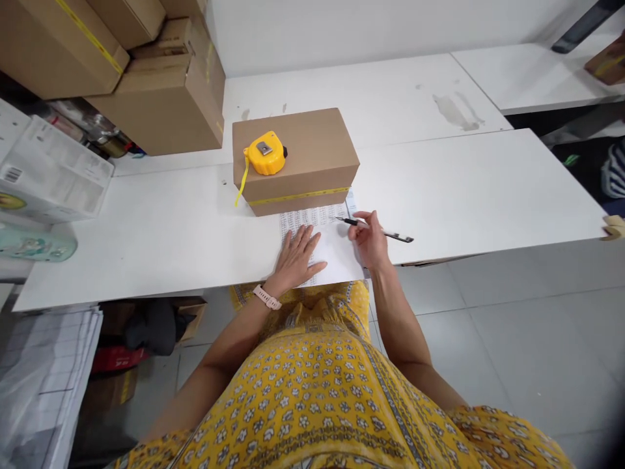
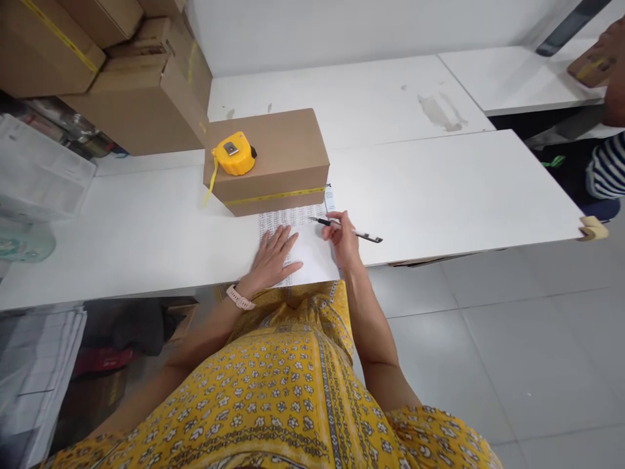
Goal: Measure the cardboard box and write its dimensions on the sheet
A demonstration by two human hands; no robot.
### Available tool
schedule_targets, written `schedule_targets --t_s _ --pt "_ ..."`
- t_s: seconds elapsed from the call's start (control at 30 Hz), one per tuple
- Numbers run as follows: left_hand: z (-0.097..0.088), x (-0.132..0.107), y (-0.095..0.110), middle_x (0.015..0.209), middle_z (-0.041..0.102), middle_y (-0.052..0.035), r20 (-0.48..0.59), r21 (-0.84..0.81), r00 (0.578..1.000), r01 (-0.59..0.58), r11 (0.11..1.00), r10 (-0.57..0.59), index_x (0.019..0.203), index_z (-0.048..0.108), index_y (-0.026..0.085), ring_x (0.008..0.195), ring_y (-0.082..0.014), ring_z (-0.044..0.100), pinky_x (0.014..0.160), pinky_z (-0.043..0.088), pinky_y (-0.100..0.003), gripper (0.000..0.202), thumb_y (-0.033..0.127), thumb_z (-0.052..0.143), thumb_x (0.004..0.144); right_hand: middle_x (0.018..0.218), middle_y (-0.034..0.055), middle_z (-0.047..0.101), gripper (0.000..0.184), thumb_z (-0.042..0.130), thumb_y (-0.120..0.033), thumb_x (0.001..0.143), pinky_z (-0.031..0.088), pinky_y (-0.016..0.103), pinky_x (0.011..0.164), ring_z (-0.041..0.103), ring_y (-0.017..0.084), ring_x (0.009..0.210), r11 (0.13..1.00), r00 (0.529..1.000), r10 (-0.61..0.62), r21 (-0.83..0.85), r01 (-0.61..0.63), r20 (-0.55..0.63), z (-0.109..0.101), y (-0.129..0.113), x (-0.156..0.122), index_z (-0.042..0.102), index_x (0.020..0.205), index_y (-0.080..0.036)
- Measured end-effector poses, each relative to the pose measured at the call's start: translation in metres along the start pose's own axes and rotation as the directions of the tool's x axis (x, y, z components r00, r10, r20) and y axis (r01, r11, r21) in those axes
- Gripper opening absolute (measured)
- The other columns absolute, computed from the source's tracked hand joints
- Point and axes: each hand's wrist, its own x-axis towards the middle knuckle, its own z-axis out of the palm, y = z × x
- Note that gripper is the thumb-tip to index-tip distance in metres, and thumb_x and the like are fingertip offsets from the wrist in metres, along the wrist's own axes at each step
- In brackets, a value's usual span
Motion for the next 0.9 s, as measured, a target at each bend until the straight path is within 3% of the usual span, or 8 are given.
schedule_targets --t_s 0.1,0.2,0.27,0.33,0.47,0.7,0.9 --pt "-0.002 0.001 0.0 0.167 0.028 -0.0169 -0.017 0.019 1.0 0.006 1.0 -0.006 0.155 0.04 0.015 0.157 -0.0337 0.019 0.127 0.01 -0.058 0.072 0.051 0.06 0.095 0.075 0.0016 0.068 0.063 0.058 -0.081 0.079 0.054 0.033 0.073 0.065 0.017 0.071 0.999 0.995 0.032 0.008 -0.033 0.097 0.023 0.013 0.005 0.066 0.099 -0.023" --pt "-0.001 0.001 0.0 0.164 0.037 -0.013 -0.062 0.028 0.998 0.033 0.999 -0.031 0.148 0.049 0.018 0.155 -0.0304 0.027 0.128 0.016 -0.054 0.06 0.048 0.059 0.097 0.066 -0.0025 0.06 0.048 0.075 -0.069 0.074 0.048 0.03 0.067 0.056 0.013 0.064 0.994 0.999 -0.027 -0.101 0.031 0.043 0.039 0.023 0.009 0.064 0.078 -0.022" --pt "0.001 0.001 -0.002 0.161 0.044 -0.0106 -0.1 0.013 0.994 0.052 0.999 -0.05 0.142 0.055 0.02 0.153 -0.0282 0.033 0.128 0.02 -0.052 0.05 0.043 0.058 0.098 0.062 -0.0037 0.053 0.047 0.071 -0.064 0.081 0.043 0.029 0.063 0.048 0.012 0.06 0.976 0.995 -0.098 -0.194 0.096 -0.004 0.045 0.027 0.01 0.056 0.067 -0.022" --pt "0.003 0.0 -0.004 0.158 0.048 -0.0101 -0.135 -0.011 0.989 0.059 0.998 -0.06 0.137 0.06 0.02 0.151 -0.0275 0.037 0.127 0.023 -0.052 0.043 0.039 0.057 0.099 0.064 -0.0041 0.052 0.043 0.07 -0.06 0.083 0.04 0.028 0.061 0.046 0.012 0.062 0.957 0.988 -0.152 -0.251 0.147 -0.004 0.049 0.03 0.011 0.054 0.069 -0.023" --pt "0.005 0.0 -0.006 0.154 0.053 -0.0111 -0.182 -0.059 0.981 0.05 0.997 -0.06 0.131 0.063 0.018 0.149 -0.0271 0.041 0.126 0.026 -0.052 0.036 0.033 0.057 0.099 0.072 -0.0042 0.058 0.034 0.078 -0.05 0.076 0.04 0.028 0.063 0.048 0.012 0.064 0.946 0.991 -0.133 -0.295 0.136 0.03 0.053 0.034 0.013 0.056 0.08 -0.023" --pt "0.005 0.0 -0.005 0.151 0.056 -0.011 -0.198 -0.108 0.978 0.05 0.993 -0.07 0.129 0.065 0.017 0.148 -0.0267 0.042 0.126 0.027 -0.052 0.033 0.029 0.057 0.099 0.055 -0.0071 0.04 0.036 0.067 -0.036 0.079 0.031 0.027 0.056 0.036 0.011 0.057 0.889 0.974 -0.225 -0.41 0.203 -0.004 0.056 0.036 0.017 0.038 0.062 -0.024" --pt "0.006 0.0 -0.007 0.15 0.058 -0.0099 -0.188 -0.135 0.979 0.058 0.989 -0.083 0.128 0.066 0.019 0.148 -0.0266 0.042 0.126 0.028 -0.052 0.032 0.027 0.057 0.098 0.056 -0.0073 0.038 0.031 0.063 -0.031 0.078 0.029 0.027 0.056 0.034 0.01 0.056 0.874 0.971 -0.241 -0.433 0.222 0.01 0.058 0.035 0.015 0.036 0.062 -0.024"
